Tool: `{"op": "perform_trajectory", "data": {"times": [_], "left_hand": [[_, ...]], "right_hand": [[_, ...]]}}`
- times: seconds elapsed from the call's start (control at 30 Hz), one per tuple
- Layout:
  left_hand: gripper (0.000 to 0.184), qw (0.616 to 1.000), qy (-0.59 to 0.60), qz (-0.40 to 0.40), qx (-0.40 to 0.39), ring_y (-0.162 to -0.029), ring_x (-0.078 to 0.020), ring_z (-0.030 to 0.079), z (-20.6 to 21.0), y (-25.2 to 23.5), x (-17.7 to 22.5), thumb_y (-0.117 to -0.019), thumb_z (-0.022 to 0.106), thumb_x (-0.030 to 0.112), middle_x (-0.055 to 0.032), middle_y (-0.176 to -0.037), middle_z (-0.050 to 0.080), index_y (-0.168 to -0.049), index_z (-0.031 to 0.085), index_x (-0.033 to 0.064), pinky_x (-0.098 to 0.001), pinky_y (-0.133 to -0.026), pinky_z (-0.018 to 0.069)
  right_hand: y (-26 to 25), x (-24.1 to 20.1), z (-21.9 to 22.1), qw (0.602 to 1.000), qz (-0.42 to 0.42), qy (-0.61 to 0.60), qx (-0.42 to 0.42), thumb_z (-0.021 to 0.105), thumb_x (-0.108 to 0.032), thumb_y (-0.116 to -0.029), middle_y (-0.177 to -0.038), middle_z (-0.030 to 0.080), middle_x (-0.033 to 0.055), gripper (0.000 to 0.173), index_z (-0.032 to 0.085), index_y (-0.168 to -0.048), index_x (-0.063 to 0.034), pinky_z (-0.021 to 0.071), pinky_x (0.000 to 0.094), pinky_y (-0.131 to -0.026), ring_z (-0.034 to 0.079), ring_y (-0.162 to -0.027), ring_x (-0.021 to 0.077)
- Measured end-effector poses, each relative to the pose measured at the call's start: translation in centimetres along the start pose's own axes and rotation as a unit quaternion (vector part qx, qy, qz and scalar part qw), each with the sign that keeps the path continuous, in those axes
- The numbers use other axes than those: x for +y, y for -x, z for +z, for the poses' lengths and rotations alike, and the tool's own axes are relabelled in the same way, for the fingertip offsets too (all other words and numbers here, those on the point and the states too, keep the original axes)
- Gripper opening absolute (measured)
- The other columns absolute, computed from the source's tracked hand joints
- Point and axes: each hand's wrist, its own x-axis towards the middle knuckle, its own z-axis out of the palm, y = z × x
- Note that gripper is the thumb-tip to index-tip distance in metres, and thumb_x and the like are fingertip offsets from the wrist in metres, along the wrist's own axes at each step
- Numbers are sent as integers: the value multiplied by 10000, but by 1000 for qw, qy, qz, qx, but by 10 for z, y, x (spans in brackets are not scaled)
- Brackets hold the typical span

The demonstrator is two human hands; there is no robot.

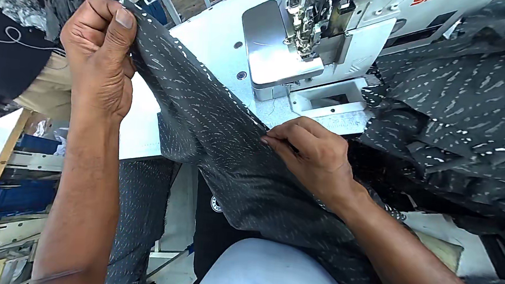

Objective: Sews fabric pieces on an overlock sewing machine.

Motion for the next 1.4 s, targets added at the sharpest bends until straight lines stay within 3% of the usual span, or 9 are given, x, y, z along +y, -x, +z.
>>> {"op": "perform_trajectory", "data": {"times": [0.23, 0.37, 0.47, 0.53, 0.9, 1.03, 1.17, 1.27, 1.4], "left_hand": [[54, 1000, 12, 20, -4, -914, -133, 707, 0, -1, 6, -1048, 561, 112, 25, -966, 698, -1022, 598, 142, -382, -905, 607], [37, 998, 31, 50, -24, -948, -135, 715, -3, -3, 16, -1049, 571, 134, 25, -1000, 712, -1042, 601, 154, -382, -927, 609], [38, 995, 43, 86, -27, -969, -114, 702, -6, -4, 22, -1039, 592, 148, 41, -1007, 714, -1039, 620, 173, -359, -955, 587], [54, 995, 41, 87, -21, -990, -123, 701, -11, -5, 23, -1045, 578, 140, 28, -1028, 715, -1051, 628, 162, -362, -970, 583], [107, 991, 47, -85, 87, -978, -131, 694, -7, 3, 16, -1075, 494, 119, 17, -1000, 697, -1041, 590, 151, -375, -963, 575], [40, 993, -87, -12, 80, -879, -105, 682, 27, -37, 3, -1035, 561, 102, 25, -914, 671, -1012, 591, 88, -338, -874, 594], [226, 975, -210, 36, -68, -898, -118, 656, 111, -53, -35, -1030, 570, 178, -85, -981, 678, -1063, 668, -23, -324, -837, 561], [199, 961, -221, 39, -164, -872, -118, 658, 172, -25, -58, -1028, 590, 197, -66, -949, 683, -1031, 695, 28, -317, -815, 557], [161, 956, -237, 58, -164, -937, -105, 646, 190, -7, -69, -1001, 646, 215, -37, -958, 683, -1015, 718, 71, -290, -868, 523]], "right_hand": [[-7, 2, 3, 996, 74, -48, -32, 710, -229, -958, -873, 636, 9, 122, 777, -968, -128, 492, 192, -650, 590, -761, 58], [-13, 11, 10, 984, 121, -108, -71, 697, -287, -967, -1154, 702, 29, 156, 765, -963, -147, 556, 268, -889, 663, -1049, 89], [-16, 10, 17, 956, 178, -226, -53, 722, -228, -951, -887, 752, -43, 116, 766, -932, -122, 601, 216, -735, 702, -801, 26], [-18, 3, 14, 942, 199, -270, -25, 727, -185, -941, -798, 738, -41, 90, 759, -910, -107, 596, 216, -657, 690, -711, 37], [-24, -14, 2, 963, 157, -209, 61, 714, -128, -909, -724, 667, -58, 58, 711, -868, -87, 484, 153, -503, 592, -599, -14], [-11, -28, -17, 972, 182, -142, 39, 700, -151, -934, -751, 659, -98, 83, 666, -1003, -118, 483, 161, -459, 579, -569, -14], [60, -35, -29, 930, 301, -208, -20, 719, -213, -949, -791, 707, -68, 376, 635, -1306, -129, 544, 228, -500, 624, -592, 45], [109, -38, -36, 875, 398, -271, -43, 748, -147, -921, -832, 733, -32, 354, 666, -1253, -54, 576, 235, -546, 656, -628, 47], [126, -24, -35, 854, 422, -301, -43, 700, -164, -944, -758, 699, -46, 95, 755, -983, -97, 515, 186, -522, 601, -588, 16]]}}
